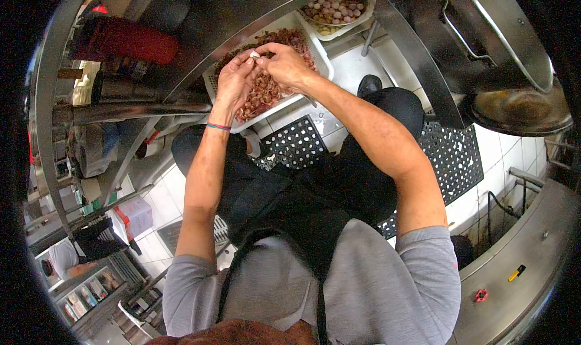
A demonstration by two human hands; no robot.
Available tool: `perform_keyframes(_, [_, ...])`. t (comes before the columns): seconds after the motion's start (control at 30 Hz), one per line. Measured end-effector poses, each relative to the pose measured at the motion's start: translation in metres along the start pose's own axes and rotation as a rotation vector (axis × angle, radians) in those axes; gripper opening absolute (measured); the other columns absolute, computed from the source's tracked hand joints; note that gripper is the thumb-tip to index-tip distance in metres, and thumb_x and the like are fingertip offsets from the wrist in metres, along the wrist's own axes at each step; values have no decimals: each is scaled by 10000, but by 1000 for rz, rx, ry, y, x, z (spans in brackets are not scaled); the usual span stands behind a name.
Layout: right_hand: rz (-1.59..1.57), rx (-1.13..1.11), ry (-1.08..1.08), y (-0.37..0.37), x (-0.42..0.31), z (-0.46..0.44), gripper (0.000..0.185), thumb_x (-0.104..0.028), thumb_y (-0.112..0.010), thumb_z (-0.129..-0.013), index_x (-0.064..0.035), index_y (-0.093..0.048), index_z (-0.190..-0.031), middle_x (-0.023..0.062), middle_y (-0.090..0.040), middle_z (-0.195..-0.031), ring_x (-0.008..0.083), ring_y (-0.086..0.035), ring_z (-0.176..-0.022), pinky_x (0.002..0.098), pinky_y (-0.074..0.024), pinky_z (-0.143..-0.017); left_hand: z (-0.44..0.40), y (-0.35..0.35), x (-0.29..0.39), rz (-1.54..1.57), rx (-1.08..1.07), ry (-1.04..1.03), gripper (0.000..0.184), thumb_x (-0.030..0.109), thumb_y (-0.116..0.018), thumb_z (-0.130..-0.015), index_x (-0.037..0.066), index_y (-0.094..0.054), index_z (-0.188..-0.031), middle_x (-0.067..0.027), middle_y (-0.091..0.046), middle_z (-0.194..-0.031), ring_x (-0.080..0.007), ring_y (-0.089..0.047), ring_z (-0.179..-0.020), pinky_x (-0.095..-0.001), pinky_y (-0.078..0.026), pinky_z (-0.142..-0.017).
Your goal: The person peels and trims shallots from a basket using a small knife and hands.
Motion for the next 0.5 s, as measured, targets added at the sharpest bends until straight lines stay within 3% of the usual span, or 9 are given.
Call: perform_keyframes(0.5, [-45,-21,37,-2,4,-1,317,-155,-581,-934,-67,-584,-1238,34,-571,-698,66,-366,-382,254,-242,-299,4,-6,7,28,-2,-2,244,15,-487,-954,-82,-513,-1176,-133,-597,-1118,-198,-606,-1002,-324,-497,-937])
Point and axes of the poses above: each hand's wrist, its own z-axis away from the middle knuckle, its own y-axis out of the back of the hand, x = y × z, the point moved 1 cm from there along -z, towards the middle knuckle
